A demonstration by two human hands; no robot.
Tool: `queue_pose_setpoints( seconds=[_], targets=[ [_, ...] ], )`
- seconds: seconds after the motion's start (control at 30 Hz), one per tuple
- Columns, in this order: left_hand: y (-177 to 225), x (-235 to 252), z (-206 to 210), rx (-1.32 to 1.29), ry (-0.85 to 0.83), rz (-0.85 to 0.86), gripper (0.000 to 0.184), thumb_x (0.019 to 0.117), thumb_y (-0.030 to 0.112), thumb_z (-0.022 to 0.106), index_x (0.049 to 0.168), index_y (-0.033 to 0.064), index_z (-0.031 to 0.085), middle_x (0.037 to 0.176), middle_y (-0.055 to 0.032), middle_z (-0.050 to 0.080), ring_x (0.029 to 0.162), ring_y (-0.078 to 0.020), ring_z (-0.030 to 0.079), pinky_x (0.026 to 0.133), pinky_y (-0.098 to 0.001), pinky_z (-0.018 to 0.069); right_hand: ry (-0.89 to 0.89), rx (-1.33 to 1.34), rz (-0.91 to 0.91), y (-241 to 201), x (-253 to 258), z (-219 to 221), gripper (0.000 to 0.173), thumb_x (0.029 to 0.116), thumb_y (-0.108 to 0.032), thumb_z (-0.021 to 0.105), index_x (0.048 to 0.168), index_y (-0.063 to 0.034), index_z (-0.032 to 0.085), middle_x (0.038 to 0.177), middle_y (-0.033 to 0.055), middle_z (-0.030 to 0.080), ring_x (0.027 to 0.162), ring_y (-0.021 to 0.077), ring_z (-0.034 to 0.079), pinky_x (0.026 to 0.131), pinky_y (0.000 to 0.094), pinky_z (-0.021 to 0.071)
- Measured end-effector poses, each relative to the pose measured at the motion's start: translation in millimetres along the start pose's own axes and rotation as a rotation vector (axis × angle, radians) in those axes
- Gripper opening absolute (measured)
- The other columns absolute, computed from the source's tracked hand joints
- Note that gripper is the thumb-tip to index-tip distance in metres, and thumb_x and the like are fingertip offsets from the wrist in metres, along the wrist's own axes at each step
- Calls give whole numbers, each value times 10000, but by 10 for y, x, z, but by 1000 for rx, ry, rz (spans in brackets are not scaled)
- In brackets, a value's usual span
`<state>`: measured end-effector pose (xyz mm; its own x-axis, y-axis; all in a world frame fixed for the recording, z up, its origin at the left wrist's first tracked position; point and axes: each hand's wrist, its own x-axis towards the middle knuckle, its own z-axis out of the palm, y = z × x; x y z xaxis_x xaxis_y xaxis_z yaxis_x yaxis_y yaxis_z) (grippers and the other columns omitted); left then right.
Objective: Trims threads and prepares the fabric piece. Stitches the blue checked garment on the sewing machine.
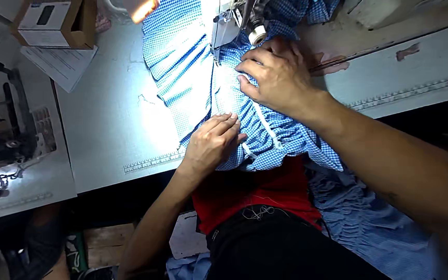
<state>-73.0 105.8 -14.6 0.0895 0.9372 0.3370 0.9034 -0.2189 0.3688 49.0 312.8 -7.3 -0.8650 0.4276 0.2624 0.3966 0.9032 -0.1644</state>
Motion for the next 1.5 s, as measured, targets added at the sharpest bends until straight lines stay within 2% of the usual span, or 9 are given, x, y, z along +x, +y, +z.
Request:
queue_pose_setpoints(
  seconds=[0.13, 0.27, 0.37, 0.53, 0.77, 1.17, 1.3, 1.4, 1.5],
  targets=[
    [75, -30, 27, 64, 18, -144, 328, 1022, 369, 620, 1219, 146, 757, 1354, -68, 685, 1363, -269, 563, 1185, -513, 386, 34, 52, 32, -356, -97, -126, 309, 1066, -214, 445, 1172, -60, 692, 1305, 185, 643, 1236, 435, 557, 981, 576, 454],
    [-750, 90, -279, -32, -25, -269, 1009, 826, 727, 672, 1564, 85, 426, 1607, -215, 390, 1512, -379, 333, 1242, -530, 283, 58, 188, 65, -426, -366, 80, 335, 1048, -252, 480, 1254, -124, 712, 1306, 128, 657, 1169, 350, 582, 989, 467, 458],
    [-1301, 139, -645, 142, -47, -265, 706, 1002, 619, 479, 1497, 119, 539, 1546, -114, 521, 1460, -329, 429, 1190, -548, 313, 37, 177, 64, -407, -413, 103, 336, 1042, -265, 484, 1263, -152, 710, 1313, 104, 653, 1174, 339, 573, 986, 465, 452],
    [-242, 197, -135, 25, -54, -99, 598, 934, 582, 639, 1334, 142, 698, 1442, -76, 626, 1425, -319, 492, 1196, -534, 360, 84, 252, 89, -394, -377, 95, 310, 1034, -241, 505, 1217, -141, 735, 1285, 77, 680, 1167, 308, 588, 997, 443, 458],
    [166, -25, 92, -98, 66, 5, 208, 977, 83, 606, 1094, 20, 766, 1185, -151, 745, 1203, -280, 686, 1090, -408, 521, -1, 209, 83, -234, -246, 12, 353, 1011, -208, 473, 1267, -135, 704, 1380, 52, 652, 1239, 303, 579, 1040, 458, 450],
    [318, -244, 190, -106, 137, -39, 239, 1002, 206, 639, 1104, 43, 782, 1208, -116, 749, 1243, -232, 668, 1117, -360, 500, 20, 87, 53, -241, -229, 18, 378, 1026, -104, 443, 1316, -123, 684, 1420, 49, 635, 1227, 304, 595, 1015, 445, 469],
    [309, -172, 183, -66, 183, -86, 310, 1006, 315, 659, 1048, 36, 788, 1163, -125, 760, 1194, -240, 695, 1078, -367, 530, 53, 87, -13, -220, -221, 11, 266, 1033, -112, 475, 1143, -96, 718, 1264, 111, 676, 1162, 331, 610, 959, 460, 491],
    [276, -132, 202, -39, 191, -117, 312, 997, 323, 672, 1056, 37, 784, 1164, -121, 759, 1194, -243, 694, 1072, -365, 532, 16, 64, -3, -211, -228, -1, 365, 1017, -276, 471, 1238, -109, 709, 1338, 108, 654, 1227, 336, 589, 975, 476, 489],
    [240, -99, 203, -39, 180, -117, 272, 989, 286, 682, 1044, 40, 785, 1158, -118, 760, 1194, -235, 693, 1067, -359, 536, 8, 97, -14, -217, -214, -23, 338, 998, -177, 495, 1254, -124, 708, 1391, 118, 618, 1298, 343, 544, 1046, 475, 458]
  ],
)
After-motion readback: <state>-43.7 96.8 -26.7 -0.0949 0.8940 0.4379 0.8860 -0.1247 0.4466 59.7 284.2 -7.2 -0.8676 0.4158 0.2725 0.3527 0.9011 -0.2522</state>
